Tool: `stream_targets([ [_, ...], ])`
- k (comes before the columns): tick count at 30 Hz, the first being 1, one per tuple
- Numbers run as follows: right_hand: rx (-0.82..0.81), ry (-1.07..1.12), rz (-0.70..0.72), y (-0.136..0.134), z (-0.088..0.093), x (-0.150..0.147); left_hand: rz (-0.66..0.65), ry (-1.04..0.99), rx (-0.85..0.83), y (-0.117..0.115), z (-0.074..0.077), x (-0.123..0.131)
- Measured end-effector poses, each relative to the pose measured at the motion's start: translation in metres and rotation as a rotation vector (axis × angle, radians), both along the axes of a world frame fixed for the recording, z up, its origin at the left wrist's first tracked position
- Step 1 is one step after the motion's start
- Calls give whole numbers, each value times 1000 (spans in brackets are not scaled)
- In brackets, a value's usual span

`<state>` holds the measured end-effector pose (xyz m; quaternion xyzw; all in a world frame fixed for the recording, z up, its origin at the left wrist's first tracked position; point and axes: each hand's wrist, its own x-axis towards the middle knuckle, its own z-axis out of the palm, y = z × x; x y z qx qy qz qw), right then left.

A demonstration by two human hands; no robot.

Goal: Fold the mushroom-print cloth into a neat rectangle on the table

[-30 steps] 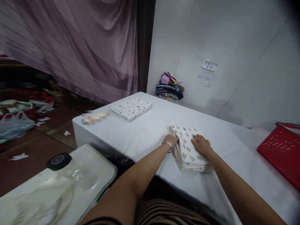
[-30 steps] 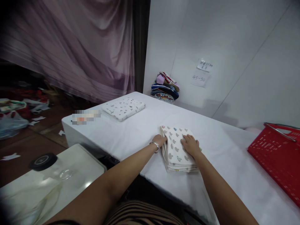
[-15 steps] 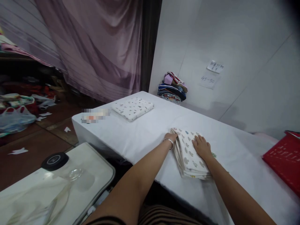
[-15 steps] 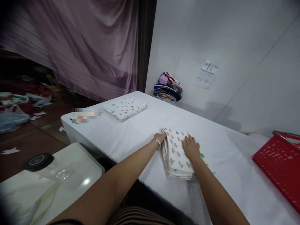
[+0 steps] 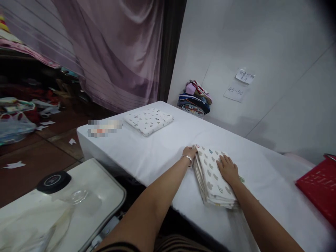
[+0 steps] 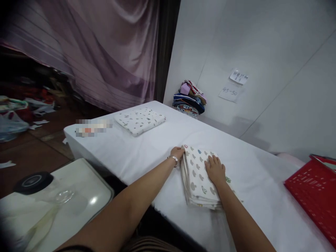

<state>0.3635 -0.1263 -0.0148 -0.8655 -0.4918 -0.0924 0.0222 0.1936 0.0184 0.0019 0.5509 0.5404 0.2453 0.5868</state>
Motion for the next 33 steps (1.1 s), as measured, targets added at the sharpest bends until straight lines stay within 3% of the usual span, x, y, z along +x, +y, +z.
stream_targets([
  [8,-20,-14,-18,1,2,-2,-129,-86,-6,14,-9,-13],
  [13,-47,-3,-30,1,2,-2,-153,-59,182,13,-14,-16],
  [18,-45,-3,-41,2,2,-1,-227,5,419,18,-8,-19],
  [23,-32,-3,-29,0,3,-3,-256,74,533,24,-6,-14],
  [33,-28,16,-17,-1,7,-5,-317,82,499,43,-19,-12],
])
